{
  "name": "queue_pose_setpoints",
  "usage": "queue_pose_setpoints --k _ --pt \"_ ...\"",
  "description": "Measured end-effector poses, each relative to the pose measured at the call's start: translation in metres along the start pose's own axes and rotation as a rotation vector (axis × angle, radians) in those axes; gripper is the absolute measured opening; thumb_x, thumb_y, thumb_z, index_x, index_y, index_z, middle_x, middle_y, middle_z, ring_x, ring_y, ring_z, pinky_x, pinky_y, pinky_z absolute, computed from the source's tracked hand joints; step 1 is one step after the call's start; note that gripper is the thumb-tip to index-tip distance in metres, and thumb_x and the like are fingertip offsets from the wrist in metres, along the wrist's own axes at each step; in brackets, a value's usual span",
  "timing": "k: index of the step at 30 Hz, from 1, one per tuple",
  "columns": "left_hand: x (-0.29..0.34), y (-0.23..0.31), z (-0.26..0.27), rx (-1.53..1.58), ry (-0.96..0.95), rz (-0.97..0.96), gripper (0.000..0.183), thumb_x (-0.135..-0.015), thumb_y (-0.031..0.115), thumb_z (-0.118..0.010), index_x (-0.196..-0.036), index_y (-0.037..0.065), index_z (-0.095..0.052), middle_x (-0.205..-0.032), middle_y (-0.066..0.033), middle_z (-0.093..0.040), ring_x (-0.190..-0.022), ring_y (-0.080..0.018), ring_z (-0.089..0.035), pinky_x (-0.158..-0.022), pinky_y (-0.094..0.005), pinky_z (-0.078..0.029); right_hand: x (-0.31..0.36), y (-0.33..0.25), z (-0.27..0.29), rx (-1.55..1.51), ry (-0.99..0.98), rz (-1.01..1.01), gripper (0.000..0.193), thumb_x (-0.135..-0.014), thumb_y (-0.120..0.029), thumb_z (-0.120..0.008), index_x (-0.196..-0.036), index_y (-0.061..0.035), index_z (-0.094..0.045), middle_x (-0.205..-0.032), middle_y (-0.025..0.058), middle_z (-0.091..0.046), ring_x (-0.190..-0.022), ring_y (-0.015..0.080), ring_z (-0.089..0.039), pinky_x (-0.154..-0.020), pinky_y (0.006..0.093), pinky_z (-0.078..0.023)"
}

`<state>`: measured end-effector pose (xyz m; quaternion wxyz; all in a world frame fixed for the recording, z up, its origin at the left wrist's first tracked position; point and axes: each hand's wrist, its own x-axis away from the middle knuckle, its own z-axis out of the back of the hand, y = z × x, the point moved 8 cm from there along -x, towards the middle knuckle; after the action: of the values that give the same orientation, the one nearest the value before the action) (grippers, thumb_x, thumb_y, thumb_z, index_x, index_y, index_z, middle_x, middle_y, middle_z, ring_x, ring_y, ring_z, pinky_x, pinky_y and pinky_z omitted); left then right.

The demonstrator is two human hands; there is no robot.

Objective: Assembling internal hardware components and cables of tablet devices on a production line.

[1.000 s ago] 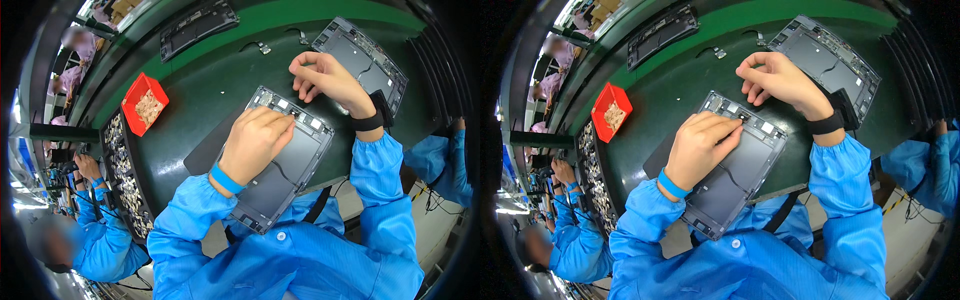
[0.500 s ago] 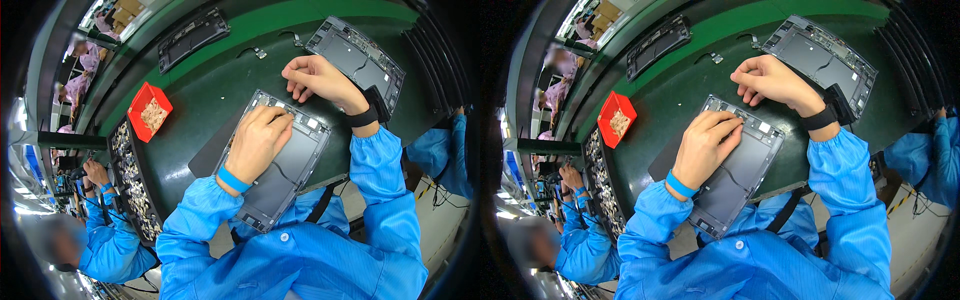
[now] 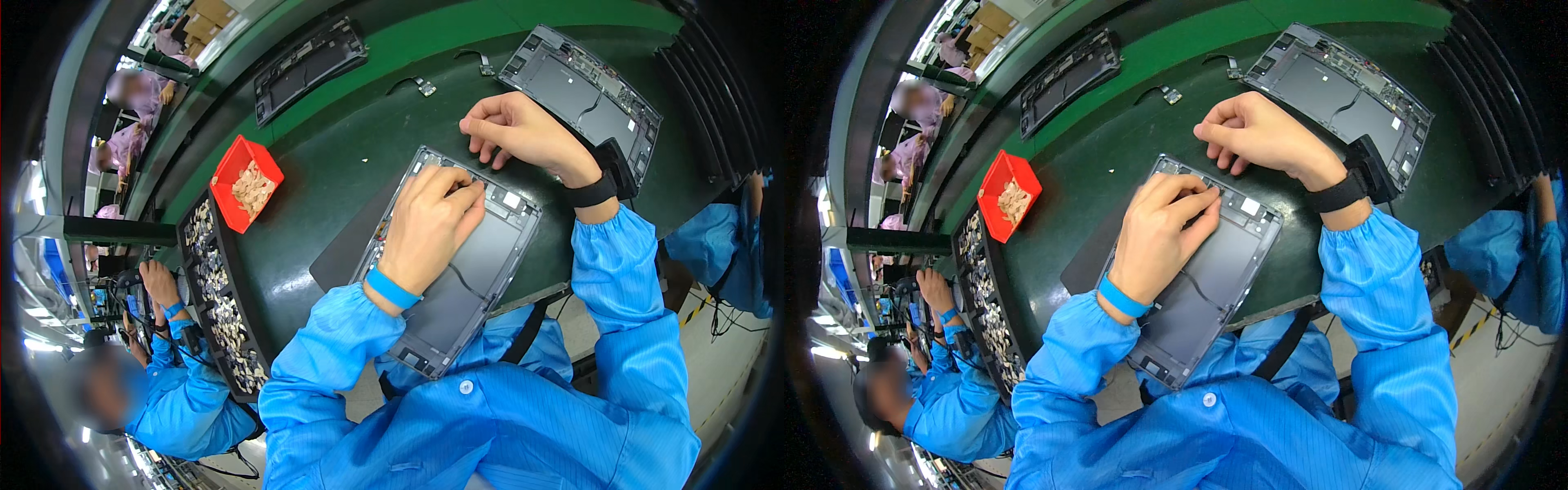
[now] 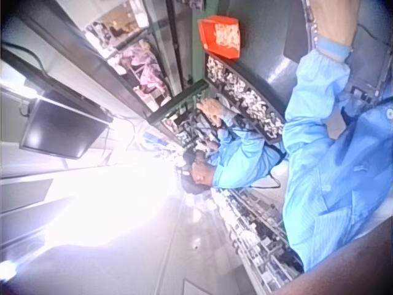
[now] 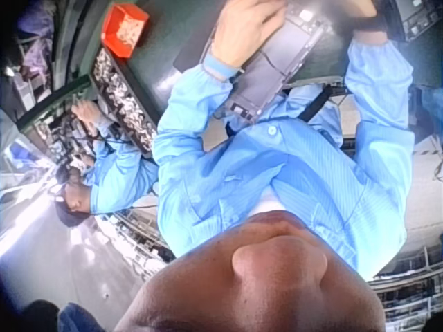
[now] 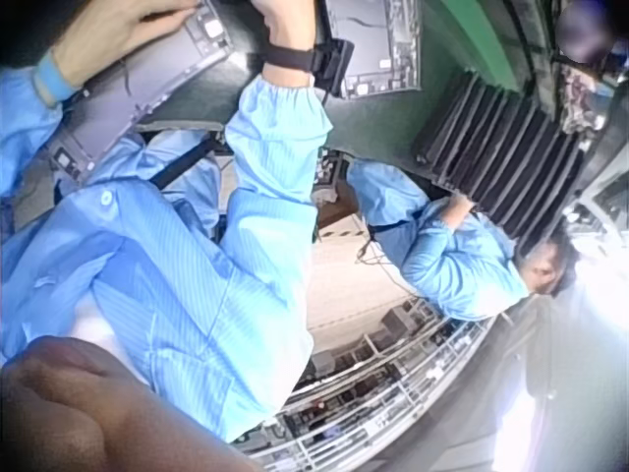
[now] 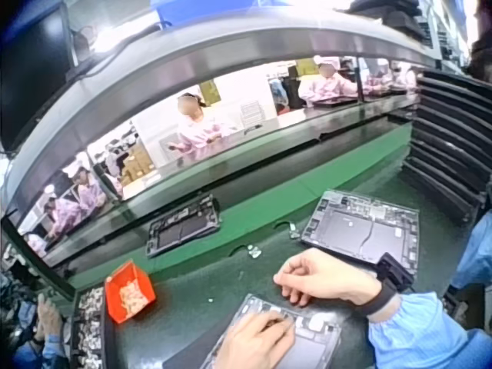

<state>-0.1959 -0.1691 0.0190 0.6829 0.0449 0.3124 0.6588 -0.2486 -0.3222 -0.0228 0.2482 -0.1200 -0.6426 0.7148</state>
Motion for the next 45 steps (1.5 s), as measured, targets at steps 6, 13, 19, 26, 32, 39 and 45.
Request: queue_pose_setpoints --k 6,13,19,26,32,39,45 --pt "0.025 0.026 0.001 -0.234 -0.092 0.03 0.068 -0.083 0.048 -0.078 -0.124 -0.004 -0.067 -0.141 -0.0201 -0.056 -0.141 -0.037 -0.043 -0.115 -0.0653 -0.025 0.009 0.012 -0.001 0.35 -0.08 0.029 0.042 -0.098 -0.038 -0.068 -0.084 0.001 -0.074 -0.069 0.0095 -0.07 -0.062 0.0147 -0.066 -0.055 0.0324 -0.052" --pt "0.063 0.039 -0.01 -0.116 -0.085 0.068 0.091 -0.079 0.041 -0.077 -0.143 -0.016 -0.044 -0.152 -0.0377 -0.038 -0.148 -0.049 -0.034 -0.122 -0.052 -0.032 0.067 -0.021 -0.037 0.764 0.251 0.309 0.025 -0.096 -0.023 -0.067 -0.099 0.0013 -0.069 -0.091 0.019 -0.063 -0.091 0.0395 -0.063 -0.078 0.0448 -0.05" --pt "0.07 0.036 0.01 0.009 -0.007 0.059 0.095 -0.075 0.041 -0.079 -0.145 -0.013 -0.044 -0.151 -0.0357 -0.041 -0.147 -0.0472 -0.036 -0.123 -0.052 -0.03 0.076 0.019 -0.046 -0.21 -0.05 -0.123 0.018 -0.105 -0.02 -0.059 -0.117 -0.0053 -0.062 -0.102 0.0014 -0.066 -0.093 0.0064 -0.059 -0.078 0.0247 -0.049" --pt "0.027 0.034 0.079 0.267 0.022 -0.01 0.088 -0.079 0.043 -0.079 -0.146 -0.004 -0.048 -0.135 -0.0286 -0.057 -0.131 -0.0409 -0.054 -0.117 -0.0504 -0.035 0.087 -0.053 0.025 -0.028 0.208 -0.021 0.032 -0.097 -0.014 -0.062 -0.128 -0.0052 -0.061 -0.117 0.0023 -0.066 -0.107 0.0109 -0.061 -0.096 0.0256 -0.046" --pt "0.025 0.012 0.112 0.258 0.562 -0.317 0.028 -0.089 0.036 -0.072 -0.107 0.015 -0.067 -0.082 0.0018 -0.062 -0.081 -0.0178 -0.059 -0.078 -0.035 -0.038 -0.046 -0.16 0.123 -0.077 0.342 0.266 0.042 -0.099 -0.021 -0.063 -0.138 -0.0066 -0.059 -0.131 0.0022 -0.064 -0.119 0.0137 -0.058 -0.104 0.0302 -0.045" --pt "0.017 -0.059 0.002 0.288 0.096 -0.091 0.026 -0.096 0.039 -0.064 -0.106 0.015 -0.07 -0.084 -0.001 -0.067 -0.086 -0.0211 -0.063 -0.077 -0.0398 -0.042 -0.314 -0.171 -0.067 -0.302 0.053 0.018 0.018 -0.104 -0.023 -0.056 -0.116 -0.0128 -0.064 -0.107 0.0072 -0.071 -0.097 0.0225 -0.069 -0.083 0.0518 -0.061" --pt "0.03 -0.076 -0.014 0.362 0.65 -0.169 0.032 -0.093 0.032 -0.061 -0.114 0.009 -0.069 -0.122 -0.0155 -0.067 -0.115 -0.0315 -0.06 -0.097 -0.0452 -0.044 -0.37 -0.174 -0.292 -0.403 -0.16 0.057 0.027 -0.108 -0.015 -0.051 -0.134 -0.0062 -0.054 -0.136 0.0144 -0.058 -0.124 0.032 -0.058 -0.095 0.0645 -0.055"
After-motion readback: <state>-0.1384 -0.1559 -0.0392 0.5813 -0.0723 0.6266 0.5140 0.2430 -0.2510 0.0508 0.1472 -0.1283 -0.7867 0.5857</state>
